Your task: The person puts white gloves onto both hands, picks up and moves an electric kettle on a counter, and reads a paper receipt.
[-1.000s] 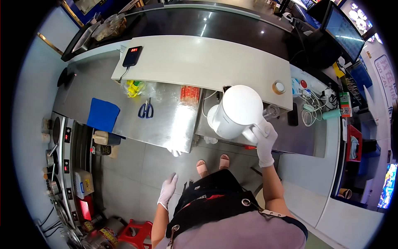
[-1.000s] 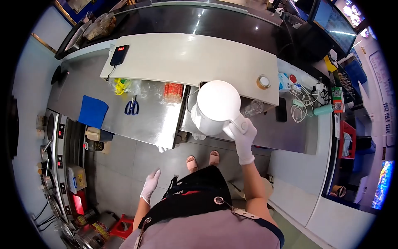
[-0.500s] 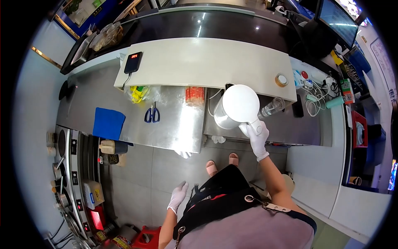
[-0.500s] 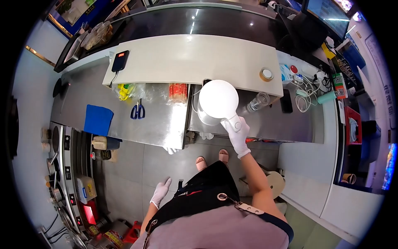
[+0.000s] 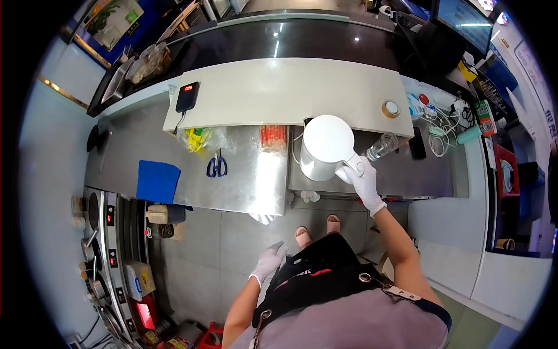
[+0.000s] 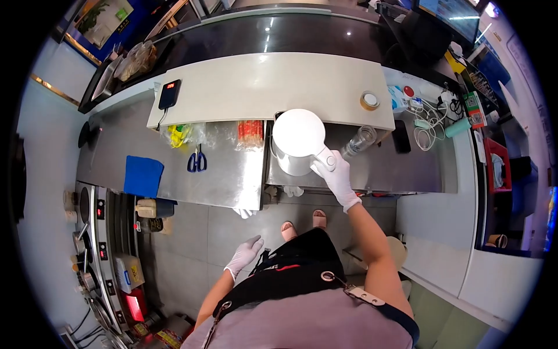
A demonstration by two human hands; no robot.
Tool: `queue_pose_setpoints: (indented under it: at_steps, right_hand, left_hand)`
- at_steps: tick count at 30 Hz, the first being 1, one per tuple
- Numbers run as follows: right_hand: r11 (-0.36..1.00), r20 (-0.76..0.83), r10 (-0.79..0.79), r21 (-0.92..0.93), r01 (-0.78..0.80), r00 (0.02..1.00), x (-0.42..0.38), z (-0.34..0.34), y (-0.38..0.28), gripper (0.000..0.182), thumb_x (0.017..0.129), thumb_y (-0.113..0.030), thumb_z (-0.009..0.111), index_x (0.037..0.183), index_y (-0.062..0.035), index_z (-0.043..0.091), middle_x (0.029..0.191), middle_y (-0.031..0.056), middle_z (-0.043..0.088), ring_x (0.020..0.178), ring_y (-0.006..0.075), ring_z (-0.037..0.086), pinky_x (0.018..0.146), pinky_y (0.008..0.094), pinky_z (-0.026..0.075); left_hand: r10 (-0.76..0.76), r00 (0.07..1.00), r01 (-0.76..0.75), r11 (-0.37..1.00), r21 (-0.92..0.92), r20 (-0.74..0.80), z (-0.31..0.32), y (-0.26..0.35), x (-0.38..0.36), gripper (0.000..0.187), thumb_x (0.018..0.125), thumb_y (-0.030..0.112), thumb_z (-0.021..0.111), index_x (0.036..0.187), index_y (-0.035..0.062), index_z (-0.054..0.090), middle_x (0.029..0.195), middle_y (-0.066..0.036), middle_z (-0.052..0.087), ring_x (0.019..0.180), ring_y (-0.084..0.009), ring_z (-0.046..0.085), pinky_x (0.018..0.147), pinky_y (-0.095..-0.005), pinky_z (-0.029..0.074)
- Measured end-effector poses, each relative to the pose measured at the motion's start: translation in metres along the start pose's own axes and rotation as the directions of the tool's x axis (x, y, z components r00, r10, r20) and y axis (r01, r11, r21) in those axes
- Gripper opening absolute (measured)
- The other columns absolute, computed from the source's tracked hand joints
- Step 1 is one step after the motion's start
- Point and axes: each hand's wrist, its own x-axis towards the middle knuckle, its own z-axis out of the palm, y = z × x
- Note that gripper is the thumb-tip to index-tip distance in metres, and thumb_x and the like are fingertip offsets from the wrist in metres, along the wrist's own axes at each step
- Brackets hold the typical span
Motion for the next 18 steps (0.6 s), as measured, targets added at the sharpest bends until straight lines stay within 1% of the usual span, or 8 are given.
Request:
queue_pose_setpoints:
  at_steps: [2,4,6,8,9,12,14,18]
  right_hand:
    - [0.999,0.075,0.036,-0.034,-0.034,0.997,-0.005,-0.014,-0.017,0.040,0.075,-0.019,0.080,0.104,-0.0023,0.058,0.089,0.0089,0.067,0.085,0.0161,0.065,0.078,0.0325,0.051]
    - [0.989,0.052,-0.149,0.019,0.148,0.987,-0.014,-0.029,0.013,0.062,0.073,-0.016,0.081,0.125,-0.0026,0.050,0.110,0.0104,0.062,0.103,0.0221,0.059,0.092,0.0341,0.046]
    - [0.993,-0.202,-0.003,0.111,0.026,0.979,-0.016,-0.045,0.044,0.071,0.073,-0.018,0.081,0.131,-0.0007,0.044,0.117,0.0127,0.057,0.109,0.0246,0.056,0.096,0.0350,0.044]
    - [0.989,-0.466,0.106,-0.046,-0.144,0.878,-0.005,-0.060,0.061,0.078,0.074,-0.019,0.081,0.135,0.0013,0.038,0.122,0.0164,0.053,0.114,0.0277,0.052,0.099,0.0372,0.042]
    - [0.993,-0.502,0.002,-0.102,-0.061,0.865,0.006,-0.062,0.071,0.082,0.073,-0.022,0.082,0.136,0.0027,0.036,0.127,0.0192,0.049,0.119,0.0303,0.048,0.101,0.0392,0.039]
    - [0.964,-0.481,-0.136,-0.267,0.003,0.866,0.040,-0.060,0.094,0.094,0.065,-0.029,0.087,0.137,0.0019,0.035,0.127,0.0235,0.049,0.119,0.0387,0.047,0.101,0.0438,0.039]
    - [0.964,-0.523,-0.005,-0.229,-0.135,0.852,0.057,-0.053,0.098,0.095,0.063,-0.030,0.088,0.136,0.0012,0.036,0.126,0.0250,0.049,0.118,0.0417,0.048,0.100,0.0457,0.040]
    - [0.979,-0.570,-0.019,-0.176,-0.100,0.821,0.068,-0.044,0.111,0.085,0.064,-0.027,0.086,0.131,0.0003,0.041,0.122,0.0242,0.052,0.114,0.0411,0.051,0.098,0.0464,0.041]
  left_hand:
    - [0.005,1.000,-0.005,1.000,-0.009,-0.007,0.004,-0.005,0.002,0.056,0.096,0.043,0.047,0.133,0.0003,0.051,0.131,-0.024,0.055,0.125,-0.0359,0.050,0.105,-0.0383,0.038]
    - [0.039,0.999,-0.039,0.999,-0.006,-0.027,0.009,-0.018,0.004,0.056,0.095,0.042,0.048,0.134,0.0019,0.051,0.132,-0.024,0.054,0.125,-0.0374,0.050,0.105,-0.0398,0.038]
    - [0.012,0.998,-0.018,0.996,-0.089,-0.069,0.009,-0.021,0.002,0.053,0.096,0.041,0.049,0.131,0.0017,0.054,0.127,-0.024,0.057,0.122,-0.0383,0.052,0.103,-0.0391,0.040]
    - [-0.051,0.993,0.035,0.988,-0.148,-0.104,0.012,-0.027,-0.003,0.052,0.096,0.040,0.049,0.130,0.0011,0.055,0.125,-0.025,0.059,0.122,-0.0384,0.053,0.103,-0.0387,0.040]
    - [-0.063,0.993,0.049,0.990,-0.135,-0.100,0.013,-0.030,-0.005,0.053,0.096,0.040,0.049,0.130,0.0007,0.055,0.125,-0.026,0.058,0.122,-0.0381,0.053,0.103,-0.0386,0.040]
    - [-0.075,0.991,0.065,0.994,-0.090,-0.113,0.012,-0.027,0.001,0.053,0.095,0.040,0.049,0.129,-0.0006,0.055,0.125,-0.027,0.058,0.123,-0.0374,0.052,0.103,-0.0384,0.039]
    - [-0.067,0.990,0.061,0.997,-0.056,-0.127,0.011,-0.011,0.000,0.053,0.095,0.040,0.049,0.128,-0.0014,0.055,0.126,-0.027,0.058,0.123,-0.0373,0.052,0.103,-0.0384,0.039]
    - [-0.066,0.985,0.057,0.996,-0.064,-0.161,0.025,0.013,0.013,0.052,0.096,0.037,0.049,0.128,-0.0031,0.055,0.126,-0.027,0.058,0.124,-0.0369,0.052,0.104,-0.0383,0.038]
